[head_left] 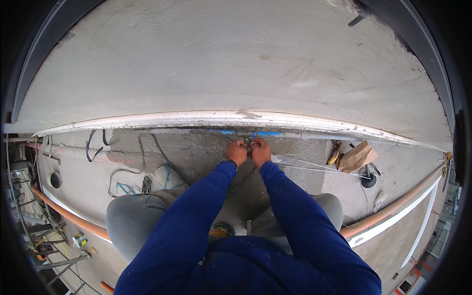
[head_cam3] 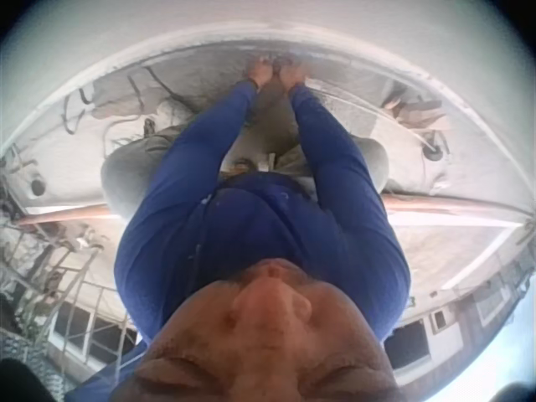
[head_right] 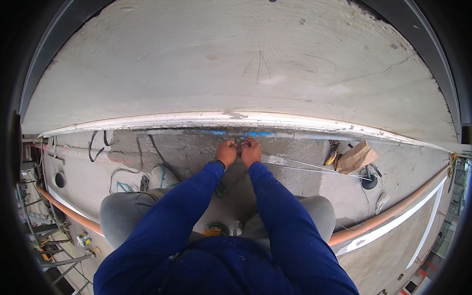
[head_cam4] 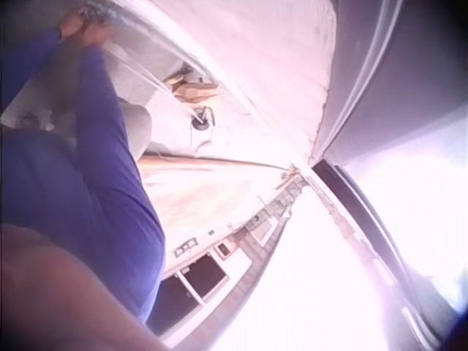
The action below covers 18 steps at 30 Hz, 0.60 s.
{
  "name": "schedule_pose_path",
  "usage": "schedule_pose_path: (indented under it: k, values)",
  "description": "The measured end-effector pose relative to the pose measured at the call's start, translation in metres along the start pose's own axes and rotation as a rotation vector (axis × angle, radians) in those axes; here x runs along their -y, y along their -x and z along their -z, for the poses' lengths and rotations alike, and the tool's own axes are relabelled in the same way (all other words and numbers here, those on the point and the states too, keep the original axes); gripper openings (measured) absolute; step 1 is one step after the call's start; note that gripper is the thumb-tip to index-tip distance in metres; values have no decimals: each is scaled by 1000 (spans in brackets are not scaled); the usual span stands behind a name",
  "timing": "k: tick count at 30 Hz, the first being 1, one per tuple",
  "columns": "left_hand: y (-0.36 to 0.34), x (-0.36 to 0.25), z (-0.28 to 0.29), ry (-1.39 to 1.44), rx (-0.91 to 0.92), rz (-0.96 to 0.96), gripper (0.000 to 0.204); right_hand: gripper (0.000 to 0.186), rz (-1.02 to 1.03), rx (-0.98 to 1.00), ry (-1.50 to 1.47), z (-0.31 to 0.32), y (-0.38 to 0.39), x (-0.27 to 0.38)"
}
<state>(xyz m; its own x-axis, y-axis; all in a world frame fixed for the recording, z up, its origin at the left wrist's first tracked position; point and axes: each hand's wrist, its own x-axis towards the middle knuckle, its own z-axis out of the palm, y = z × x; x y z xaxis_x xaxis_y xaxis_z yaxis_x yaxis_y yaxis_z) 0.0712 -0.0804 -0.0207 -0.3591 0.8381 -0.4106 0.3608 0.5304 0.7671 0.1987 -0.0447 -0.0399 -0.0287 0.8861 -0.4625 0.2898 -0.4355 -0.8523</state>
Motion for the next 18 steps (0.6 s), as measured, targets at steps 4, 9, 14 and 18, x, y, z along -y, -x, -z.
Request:
schedule_pose_path:
  k: [4, 9, 14, 18]
  values:
    - [8, 4, -2, -109, -52, -30, 21, 32, -72, 52, 107, 4, -7, -8]
    - [17, 9, -8, -11, -77, 45, 25, 22, 173, -101, 416, 8, 8, 8]
    - [13, 10, -7, -6, -54, 46, 25, 16, 205, -192, 521, 11, 17, 33]
    - [12, 2, -11, -21, -2, 70, 26, 17, 179, -225, 468, 7, 7, 19]
